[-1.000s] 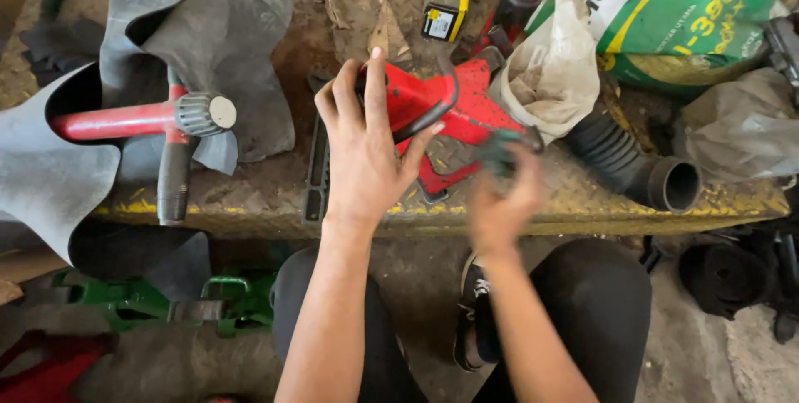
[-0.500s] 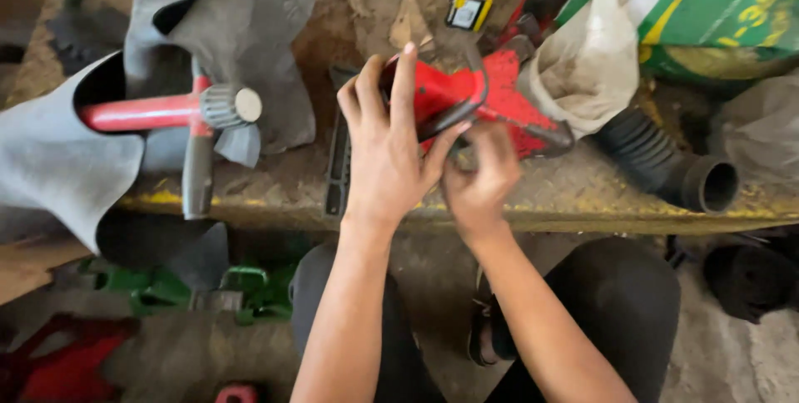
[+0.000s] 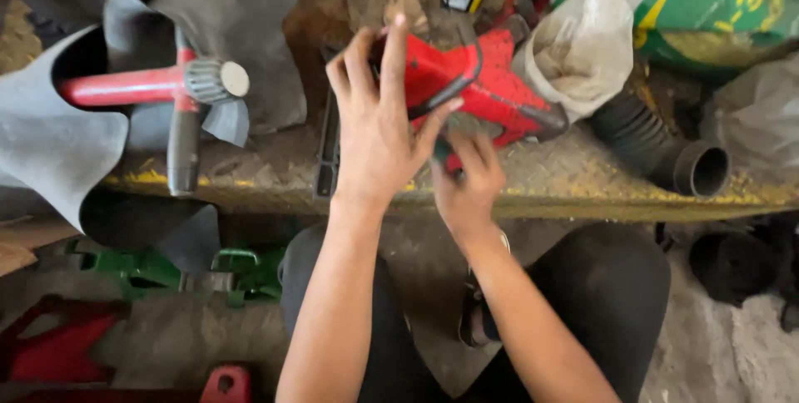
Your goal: Cleaning grease and debris off automotive jack stands using a rag.
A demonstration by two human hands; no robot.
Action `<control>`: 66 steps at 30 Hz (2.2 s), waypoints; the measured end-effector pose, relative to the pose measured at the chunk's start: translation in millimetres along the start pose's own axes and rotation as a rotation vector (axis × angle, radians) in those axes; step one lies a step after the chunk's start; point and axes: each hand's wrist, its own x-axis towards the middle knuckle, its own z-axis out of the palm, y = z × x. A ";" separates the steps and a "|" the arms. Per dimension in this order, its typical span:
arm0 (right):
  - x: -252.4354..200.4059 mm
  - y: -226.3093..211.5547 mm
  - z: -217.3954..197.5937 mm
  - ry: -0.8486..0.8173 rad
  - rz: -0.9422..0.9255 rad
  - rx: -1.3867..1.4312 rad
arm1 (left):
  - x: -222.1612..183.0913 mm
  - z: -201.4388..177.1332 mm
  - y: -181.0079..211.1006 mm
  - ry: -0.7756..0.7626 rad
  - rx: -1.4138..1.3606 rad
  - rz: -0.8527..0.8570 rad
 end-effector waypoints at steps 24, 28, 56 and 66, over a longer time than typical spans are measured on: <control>-43.0 71.5 -10.7 0.105 -0.001 -0.072 | 11.2 5.9 -0.5 0.021 0.049 0.049; -16.5 64.9 -30.5 0.315 0.144 0.068 | -1.4 -1.9 -1.4 0.018 0.041 0.011; 10.5 -6.0 -55.5 0.147 -0.050 0.003 | 10.6 -8.6 -6.0 0.031 -0.122 -0.063; 102.4 -59.2 -46.7 -0.118 -0.434 0.069 | 4.2 -1.8 -12.8 0.089 -0.145 -0.086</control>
